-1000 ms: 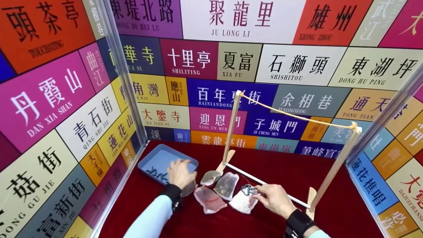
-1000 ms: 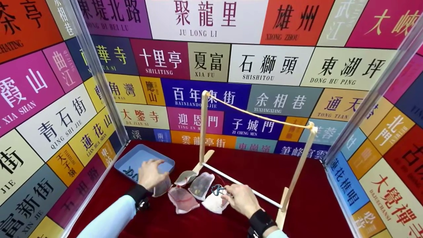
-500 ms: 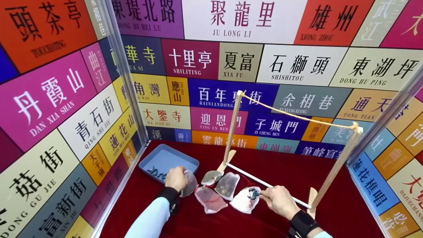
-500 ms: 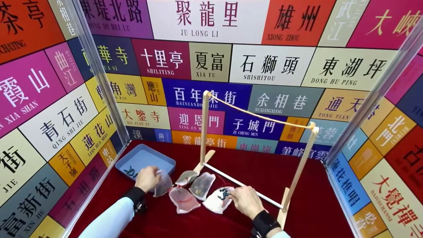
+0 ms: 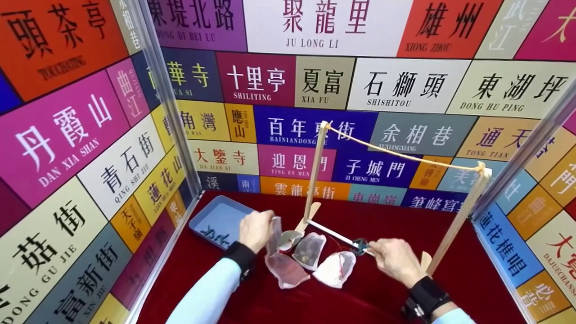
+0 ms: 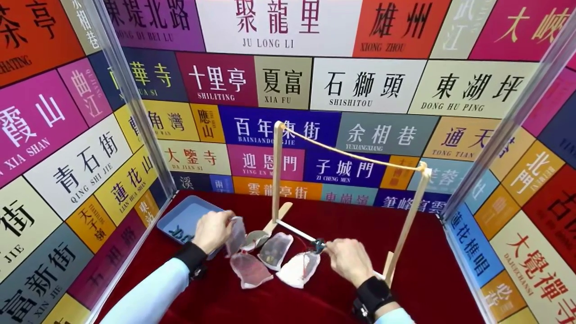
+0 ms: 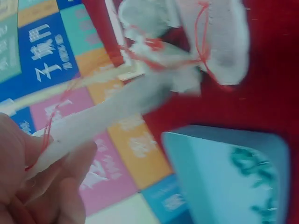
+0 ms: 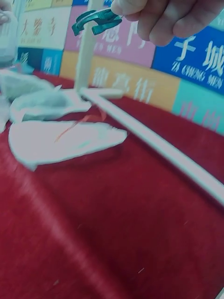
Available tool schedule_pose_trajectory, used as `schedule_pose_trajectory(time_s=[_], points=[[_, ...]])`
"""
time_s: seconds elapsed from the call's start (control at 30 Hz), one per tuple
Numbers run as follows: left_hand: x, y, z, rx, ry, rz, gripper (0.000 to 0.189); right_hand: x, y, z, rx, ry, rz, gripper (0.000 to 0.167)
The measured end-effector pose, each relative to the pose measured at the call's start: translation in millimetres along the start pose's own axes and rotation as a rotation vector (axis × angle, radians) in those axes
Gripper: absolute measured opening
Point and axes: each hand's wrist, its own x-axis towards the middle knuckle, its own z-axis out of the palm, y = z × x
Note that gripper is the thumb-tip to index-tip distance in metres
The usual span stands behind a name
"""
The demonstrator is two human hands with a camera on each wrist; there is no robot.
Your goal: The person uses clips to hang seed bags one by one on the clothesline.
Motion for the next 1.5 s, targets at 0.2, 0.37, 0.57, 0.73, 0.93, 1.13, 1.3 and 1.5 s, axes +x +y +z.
schedule_pose_trajectory(time_s=[0.2, 0.37, 0.57, 0.73, 0.93, 1.13, 1.3, 1.5], points=[[18.0, 45.3, -6.9, -0.013, -0.038, 0.101, 0.011, 18.4, 11.8, -33.9, -0.078, 0.026, 0.025, 0.021], [34.3, 91.0, -8.5, -0.013, -0.03, 0.194, 0.021, 40.1, 20.1, -78.5, -0.136, 0.003, 0.093, 0.015], [55.5, 144.1, -17.2, 0.038, 0.014, 0.322, 0.015, 72.2, 22.6, -138.5, -0.23, 0.066, 0.083, 0.011], [69.3, 186.1, -23.0, 0.021, -0.035, 0.369, 0.011, 93.9, 13.7, -187.6, -0.32, 0.109, 0.094, 0.018], [85.3, 230.3, -30.0, 0.046, -0.106, 0.392, 0.012, 119.9, 13.1, -227.2, -0.367, 0.078, 0.231, 0.056], [102.8, 267.4, -43.6, 0.087, -0.049, 0.47, 0.01, 137.6, 21.4, -245.0, -0.33, -0.062, 0.395, 0.044], [114.3, 287.0, -52.5, 0.087, -0.038, 0.501, 0.015, 145.6, 29.1, -248.2, -0.262, -0.197, 0.484, 0.026], [125.0, 300.3, -58.5, 0.073, -0.022, 0.539, 0.019, 147.6, 34.0, -247.5, -0.164, -0.306, 0.476, 0.018]])
